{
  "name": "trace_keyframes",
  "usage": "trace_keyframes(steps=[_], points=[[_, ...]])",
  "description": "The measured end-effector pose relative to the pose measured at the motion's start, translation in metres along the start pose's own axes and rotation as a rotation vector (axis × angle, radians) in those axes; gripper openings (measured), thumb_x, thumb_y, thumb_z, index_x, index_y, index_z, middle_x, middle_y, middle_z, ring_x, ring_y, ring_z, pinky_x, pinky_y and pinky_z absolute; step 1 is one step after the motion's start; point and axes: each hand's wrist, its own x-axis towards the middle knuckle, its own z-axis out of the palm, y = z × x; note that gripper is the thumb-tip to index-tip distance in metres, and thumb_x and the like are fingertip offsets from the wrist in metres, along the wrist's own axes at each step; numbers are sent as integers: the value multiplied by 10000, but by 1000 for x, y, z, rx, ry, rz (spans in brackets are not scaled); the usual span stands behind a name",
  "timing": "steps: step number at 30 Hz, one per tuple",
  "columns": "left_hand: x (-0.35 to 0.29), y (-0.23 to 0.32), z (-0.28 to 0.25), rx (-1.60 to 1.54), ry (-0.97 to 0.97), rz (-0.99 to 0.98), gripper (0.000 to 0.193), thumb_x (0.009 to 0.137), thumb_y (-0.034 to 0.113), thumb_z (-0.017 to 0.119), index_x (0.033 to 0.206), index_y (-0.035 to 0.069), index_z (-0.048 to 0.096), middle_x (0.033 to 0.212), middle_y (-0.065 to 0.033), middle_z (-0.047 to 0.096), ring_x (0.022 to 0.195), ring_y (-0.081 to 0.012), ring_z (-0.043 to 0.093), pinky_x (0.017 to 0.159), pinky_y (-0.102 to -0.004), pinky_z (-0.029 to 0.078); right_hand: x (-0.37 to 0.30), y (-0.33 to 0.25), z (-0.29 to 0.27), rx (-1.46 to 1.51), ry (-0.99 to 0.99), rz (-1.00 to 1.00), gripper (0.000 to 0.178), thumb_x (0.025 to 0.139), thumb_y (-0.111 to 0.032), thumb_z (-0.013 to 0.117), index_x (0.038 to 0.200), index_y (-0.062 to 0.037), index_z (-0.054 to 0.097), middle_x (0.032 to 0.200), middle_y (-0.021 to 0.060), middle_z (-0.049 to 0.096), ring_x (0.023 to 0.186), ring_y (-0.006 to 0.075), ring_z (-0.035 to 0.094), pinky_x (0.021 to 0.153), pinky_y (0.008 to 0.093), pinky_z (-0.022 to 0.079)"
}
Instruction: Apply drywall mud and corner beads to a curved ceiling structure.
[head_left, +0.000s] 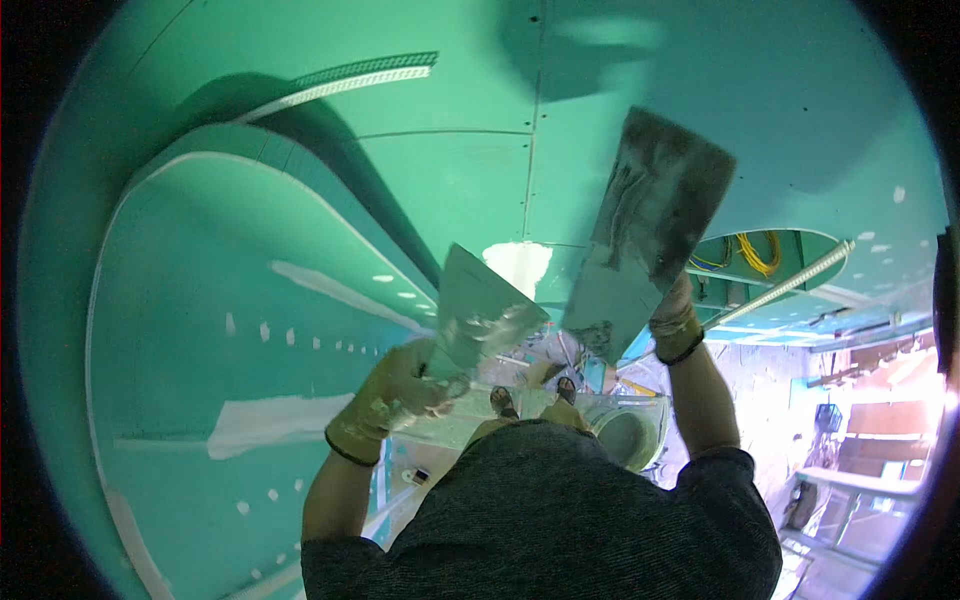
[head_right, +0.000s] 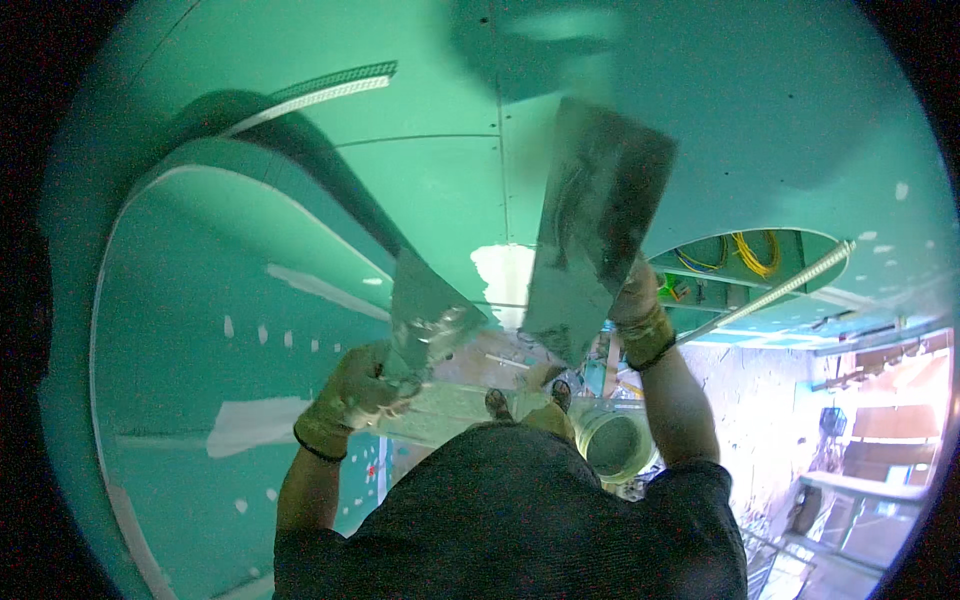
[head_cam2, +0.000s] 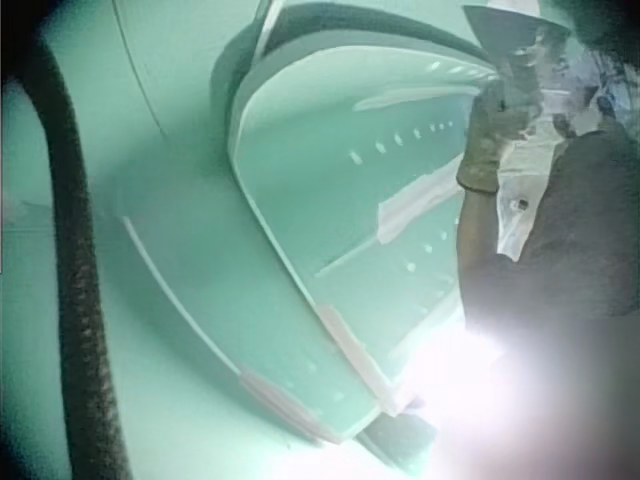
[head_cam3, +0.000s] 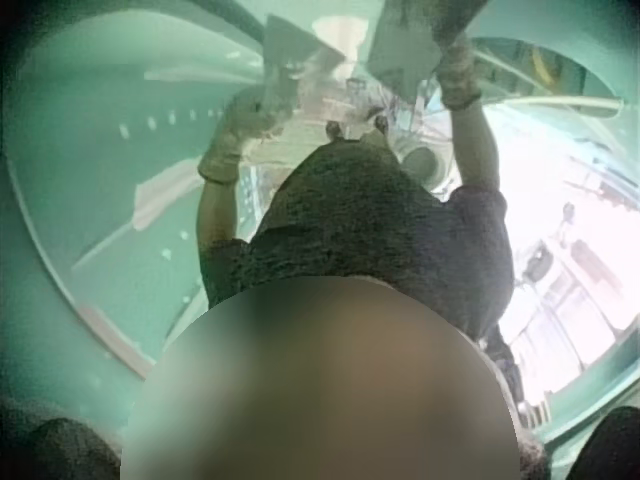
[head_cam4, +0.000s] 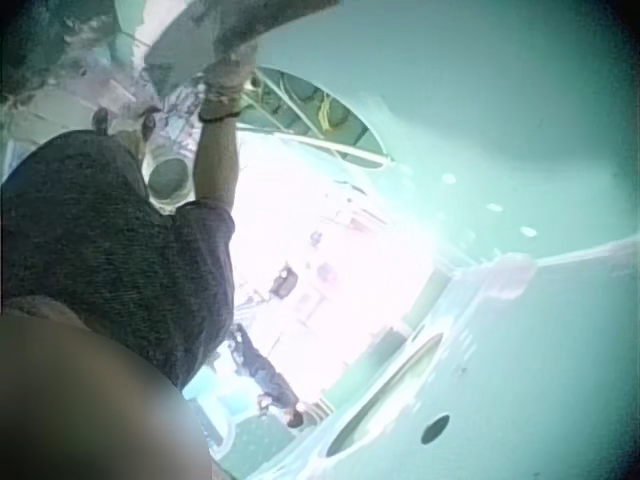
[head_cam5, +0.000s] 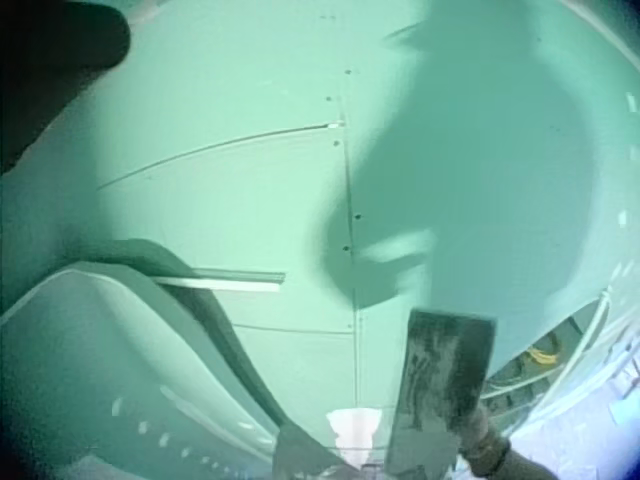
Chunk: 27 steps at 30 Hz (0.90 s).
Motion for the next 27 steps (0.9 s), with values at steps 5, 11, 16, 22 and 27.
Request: trace_keyframes(steps=[5,11,16,22,27], points=[[38,-1,22,49,-110,-4,321,745,110,782,1023,6,660,839,-12,621,638,-74,525,537,-224,383,4,18,20,311,172,-134,645,833,-237,821,1387,-19,572,1349,131,638,1159,239,633,1011,418,518],[29,30,32,34,-108,-87,286,780,106,760,1025,21,638,805,-3,602,649,-63,512,518,-232,383,-34,-28,-20,-1064,-106,291,354,807,-199,791,1133,-67,746,1057,70,751,929,150,694,860,327,559],[53,57,74,319,68,-15,260,817,126,743,1008,21,601,813,-20,579,633,-103,512,541,-277,415,-95,17,-67,-640,186,341,361,932,-265,686,1226,-55,678,1123,84,723,977,177,688,867,354,565],[122,28,120,1293,373,954,348,812,77,714,1143,36,617,1098,-141,643,881,-288,670,623,-366,532,-116,35,7,774,257,299,382,1018,-248,571,1328,-24,571,1189,115,680,994,251,678,883,401,577],[160,11,113,1555,571,1467,567,768,31,710,1326,109,645,1233,-102,651,962,-241,696,660,-347,565,-109,40,22,769,252,194,377,1016,-251,576,1316,-24,579,1187,115,681,996,251,678,881,400,576]])
